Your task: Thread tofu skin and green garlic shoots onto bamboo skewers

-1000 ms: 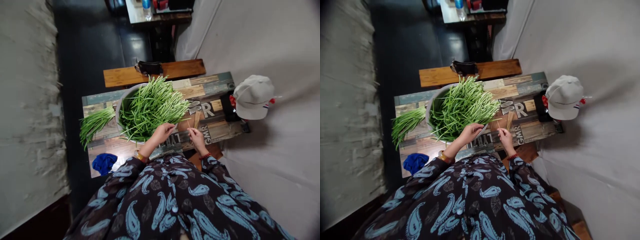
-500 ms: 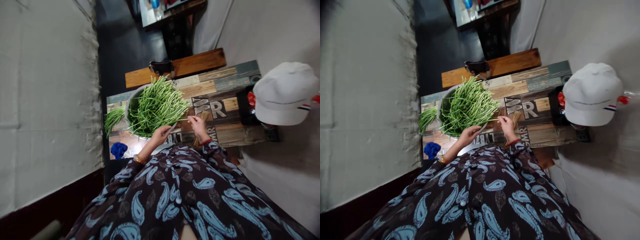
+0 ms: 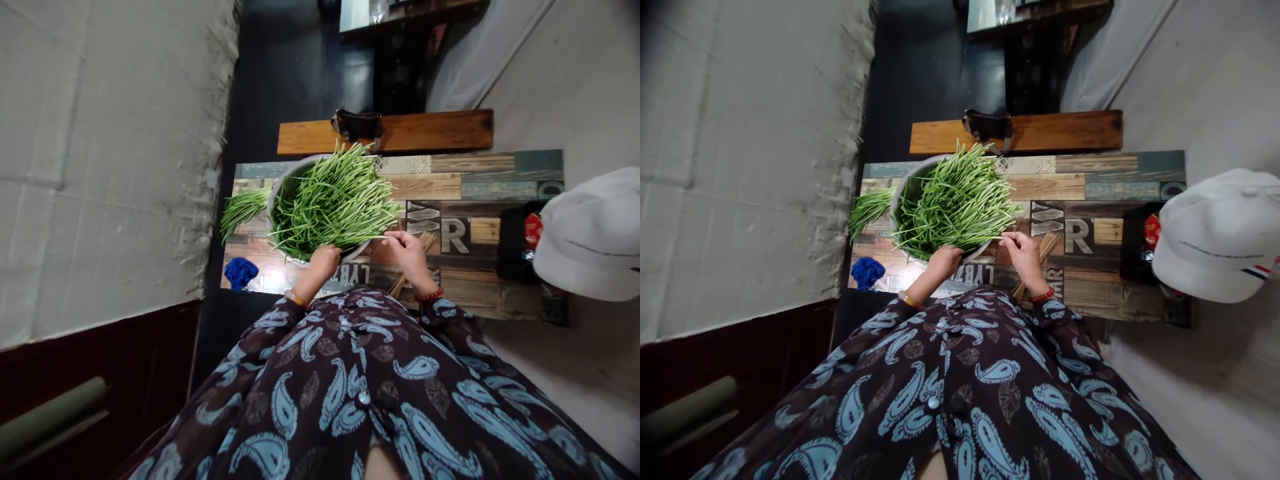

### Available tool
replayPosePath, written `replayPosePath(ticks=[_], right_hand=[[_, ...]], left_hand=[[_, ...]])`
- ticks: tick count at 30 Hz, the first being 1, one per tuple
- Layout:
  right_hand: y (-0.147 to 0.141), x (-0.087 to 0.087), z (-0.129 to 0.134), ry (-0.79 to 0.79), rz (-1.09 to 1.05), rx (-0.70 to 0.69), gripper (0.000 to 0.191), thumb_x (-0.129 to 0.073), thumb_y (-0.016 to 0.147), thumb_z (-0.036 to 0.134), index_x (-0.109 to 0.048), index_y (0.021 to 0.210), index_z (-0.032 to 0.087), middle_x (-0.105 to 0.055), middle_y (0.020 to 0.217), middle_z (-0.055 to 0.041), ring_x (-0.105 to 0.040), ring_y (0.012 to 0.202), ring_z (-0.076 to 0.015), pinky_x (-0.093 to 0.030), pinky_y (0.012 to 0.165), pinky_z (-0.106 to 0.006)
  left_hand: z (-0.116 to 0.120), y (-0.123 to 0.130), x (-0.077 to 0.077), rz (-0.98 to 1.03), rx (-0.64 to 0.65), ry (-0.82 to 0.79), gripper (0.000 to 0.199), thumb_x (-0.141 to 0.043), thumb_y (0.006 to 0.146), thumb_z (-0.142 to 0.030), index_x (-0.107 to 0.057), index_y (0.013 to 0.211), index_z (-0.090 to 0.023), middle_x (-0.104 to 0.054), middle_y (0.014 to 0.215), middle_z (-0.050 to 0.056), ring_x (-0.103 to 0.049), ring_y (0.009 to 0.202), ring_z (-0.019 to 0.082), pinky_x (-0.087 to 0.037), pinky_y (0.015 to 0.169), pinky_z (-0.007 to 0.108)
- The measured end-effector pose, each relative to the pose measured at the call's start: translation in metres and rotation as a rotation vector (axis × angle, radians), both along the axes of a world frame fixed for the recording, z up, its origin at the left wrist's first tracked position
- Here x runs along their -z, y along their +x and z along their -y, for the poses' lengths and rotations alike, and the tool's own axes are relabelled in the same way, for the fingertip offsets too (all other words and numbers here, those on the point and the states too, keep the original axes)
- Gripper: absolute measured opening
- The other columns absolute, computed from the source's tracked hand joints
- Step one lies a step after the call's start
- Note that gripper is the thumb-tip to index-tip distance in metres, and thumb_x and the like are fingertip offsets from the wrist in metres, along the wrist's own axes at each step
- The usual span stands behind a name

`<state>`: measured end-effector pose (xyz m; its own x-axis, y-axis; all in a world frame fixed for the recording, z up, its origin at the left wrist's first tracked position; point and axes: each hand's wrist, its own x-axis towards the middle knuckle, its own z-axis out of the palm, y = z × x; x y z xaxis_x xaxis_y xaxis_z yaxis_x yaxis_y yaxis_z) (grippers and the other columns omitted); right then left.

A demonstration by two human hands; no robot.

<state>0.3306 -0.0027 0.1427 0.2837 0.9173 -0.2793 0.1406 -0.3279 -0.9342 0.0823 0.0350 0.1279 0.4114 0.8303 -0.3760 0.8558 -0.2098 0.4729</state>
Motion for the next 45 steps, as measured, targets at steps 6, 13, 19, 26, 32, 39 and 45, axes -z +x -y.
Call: replayPosePath(ticks=[6,13,19,26,32,39,45], right_hand=[[-0.011,0.006,0.006,-0.061,-0.058,0.094,0.037,-0.065,0.082,0.044,-0.074,0.102,0.015,-0.077,0.088,-0.0085,-0.068,0.080,-0.0208,-0.050,0.079,-0.035],[-0.008,0.019,-0.002,-0.025,-0.093,0.229,0.036,-0.065,0.081,0.045,-0.074,0.097,0.014,-0.075,0.084,-0.0080,-0.067,0.082,-0.0200,-0.050,0.082,-0.034],[-0.008,0.018,0.005,-0.029,-0.088,0.167,0.034,-0.064,0.082,0.046,-0.074,0.093,0.015,-0.074,0.081,-0.0070,-0.065,0.076,-0.0195,-0.049,0.077,-0.032],[-0.009,0.014,0.016,0.005,-0.112,0.064,0.034,-0.064,0.083,0.050,-0.073,0.085,0.018,-0.074,0.079,-0.0055,-0.066,0.076,-0.0197,-0.050,0.076,-0.032],[-0.008,0.005,0.014,0.021,-0.151,0.040,0.032,-0.064,0.083,0.047,-0.074,0.089,0.017,-0.074,0.082,-0.0060,-0.066,0.076,-0.0185,-0.050,0.075,-0.031],[-0.017,-0.021,0.009,0.075,-0.136,-0.061,0.029,-0.060,0.088,0.043,-0.073,0.093,0.017,-0.072,0.088,-0.0060,-0.064,0.080,-0.0188,-0.050,0.076,-0.030],[0.003,-0.048,0.022,0.077,-0.117,-0.047,0.048,-0.043,0.099,0.051,-0.063,0.131,0.023,-0.064,0.076,-0.0016,-0.057,0.066,-0.0156,-0.049,0.067,-0.029]], left_hand=[[-0.018,0.005,0.009,-0.008,0.098,0.042,0.020,-0.054,0.082,-0.009,-0.069,0.069,-0.016,-0.065,0.077,0.013,-0.064,0.088,0.026,-0.047,0.082,0.037],[-0.016,-0.017,-0.018,0.105,0.164,0.053,0.013,-0.053,0.087,-0.016,-0.066,0.084,-0.018,-0.069,0.092,0.008,-0.062,0.089,0.019,-0.047,0.083,0.029],[-0.036,-0.006,-0.068,0.392,-0.067,0.208,0.017,-0.046,0.096,-0.028,-0.061,0.094,-0.018,-0.066,0.085,0.002,-0.060,0.079,0.014,-0.046,0.077,0.024],[-0.061,0.064,-0.054,0.286,0.179,0.163,0.020,-0.050,0.092,-0.019,-0.069,0.097,-0.018,-0.069,0.098,0.009,-0.063,0.092,0.020,-0.049,0.087,0.032],[-0.037,0.065,-0.035,0.323,0.083,0.138,0.024,-0.054,0.089,-0.018,-0.073,0.104,-0.016,-0.069,0.106,0.013,-0.063,0.103,0.024,-0.048,0.096,0.040],[-0.013,0.073,-0.048,0.687,-0.174,-0.414,0.025,-0.060,0.087,-0.033,-0.071,0.095,-0.013,-0.071,0.078,0.003,-0.061,0.067,0.013,-0.049,0.065,0.024],[-0.016,0.079,-0.074,0.864,-0.437,-0.599,0.034,-0.075,0.075,-0.044,-0.068,0.082,-0.012,-0.062,0.063,-0.001,-0.048,0.051,0.006,-0.036,0.050,0.019]])
